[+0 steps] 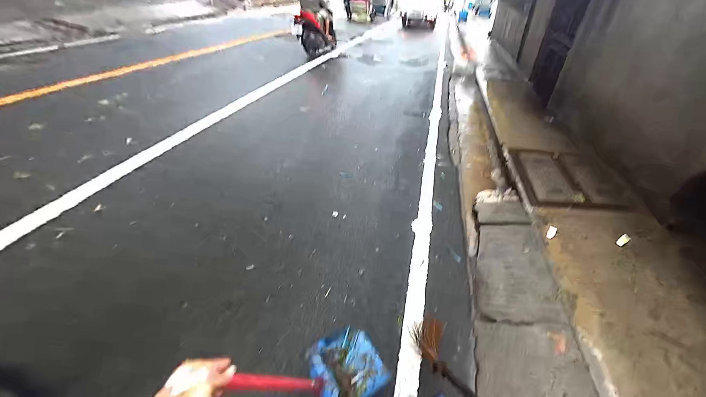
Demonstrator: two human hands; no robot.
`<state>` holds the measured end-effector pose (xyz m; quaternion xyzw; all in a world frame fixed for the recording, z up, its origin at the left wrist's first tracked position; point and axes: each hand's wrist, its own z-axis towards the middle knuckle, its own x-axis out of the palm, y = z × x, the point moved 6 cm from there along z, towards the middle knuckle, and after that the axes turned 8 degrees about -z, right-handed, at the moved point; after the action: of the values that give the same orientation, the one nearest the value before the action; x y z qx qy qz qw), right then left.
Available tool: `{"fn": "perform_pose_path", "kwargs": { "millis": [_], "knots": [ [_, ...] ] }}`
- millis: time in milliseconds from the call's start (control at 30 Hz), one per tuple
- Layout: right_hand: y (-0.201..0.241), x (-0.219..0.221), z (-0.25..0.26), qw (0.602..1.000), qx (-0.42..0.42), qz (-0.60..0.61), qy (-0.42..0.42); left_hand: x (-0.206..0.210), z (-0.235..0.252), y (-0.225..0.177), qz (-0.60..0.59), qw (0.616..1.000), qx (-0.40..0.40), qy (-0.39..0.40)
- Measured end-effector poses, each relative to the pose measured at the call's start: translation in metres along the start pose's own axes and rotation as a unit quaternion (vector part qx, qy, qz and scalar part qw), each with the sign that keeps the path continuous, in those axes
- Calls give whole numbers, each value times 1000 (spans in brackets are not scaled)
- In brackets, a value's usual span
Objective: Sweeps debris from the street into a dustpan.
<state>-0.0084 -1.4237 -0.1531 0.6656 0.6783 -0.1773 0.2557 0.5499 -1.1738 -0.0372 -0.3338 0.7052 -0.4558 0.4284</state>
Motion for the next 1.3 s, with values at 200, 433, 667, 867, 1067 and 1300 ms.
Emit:
{"fn": "perform_pose_path", "kwargs": {
  "millis": [200,433,667,867,1067,1300],
  "knots": [
    [-42,-159,42,999,2,47,6,107,73,-63,-7,999,7,-36],
    [54,-195,96,988,89,-124,-21,253,169,-81,40,994,50,86],
    [87,-259,135,990,-41,15,133,333,272,-124,16,990,80,112],
    [50,-395,139,996,52,60,34,350,351,-163,51,994,29,98],
    [119,-426,279,990,120,-67,-33,414,371,-173,28,996,41,79],
    [107,-453,303,994,-41,-72,77,521,389,-182,34,986,78,142]
  ]
}}
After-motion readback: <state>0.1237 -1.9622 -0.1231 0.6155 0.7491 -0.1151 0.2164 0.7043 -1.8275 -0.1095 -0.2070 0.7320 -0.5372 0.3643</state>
